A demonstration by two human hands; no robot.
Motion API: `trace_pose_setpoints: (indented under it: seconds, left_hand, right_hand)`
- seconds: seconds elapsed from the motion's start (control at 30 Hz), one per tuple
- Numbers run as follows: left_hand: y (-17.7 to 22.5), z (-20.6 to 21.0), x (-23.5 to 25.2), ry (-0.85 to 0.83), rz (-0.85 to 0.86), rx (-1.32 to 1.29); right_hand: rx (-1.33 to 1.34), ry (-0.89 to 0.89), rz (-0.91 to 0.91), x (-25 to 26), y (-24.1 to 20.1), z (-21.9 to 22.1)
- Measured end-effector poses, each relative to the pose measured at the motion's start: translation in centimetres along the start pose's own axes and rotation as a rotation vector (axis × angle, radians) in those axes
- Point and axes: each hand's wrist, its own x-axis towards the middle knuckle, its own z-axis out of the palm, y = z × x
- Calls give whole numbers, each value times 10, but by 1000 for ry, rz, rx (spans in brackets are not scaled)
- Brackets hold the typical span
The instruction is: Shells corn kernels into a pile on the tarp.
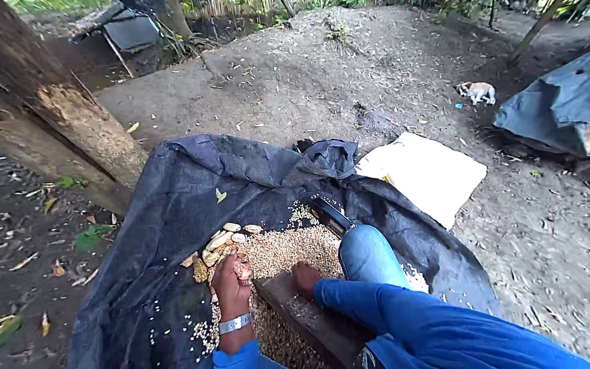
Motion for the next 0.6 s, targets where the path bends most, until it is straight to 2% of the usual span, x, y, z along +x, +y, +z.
trace_pose_setpoints:
  seconds: [0.07, 0.13, 0.2, 0.27, 0.43, 0.6]
  left_hand:
    - [4, -15, -5, 20, 5, 38]
    - [14, -26, -1, 53, 14, 14]
    - [24, -35, 3, 69, 11, -34]
    - [31, -36, 3, 62, -14, -81]
    - [33, -16, -5, -27, -89, -96]
    - [22, -8, 3, 40, -49, -73]
  right_hand:
    - [71, 16, -37, -13, 0, -9]
    - [106, 57, -164, -32, 1, -20]
    - [63, 66, -356, -65, 8, -11]
    - [47, 53, -445, -95, 16, 4]
    - [-27, 45, -447, -89, 12, 15]
    - [-37, 28, -409, -86, 12, 10]
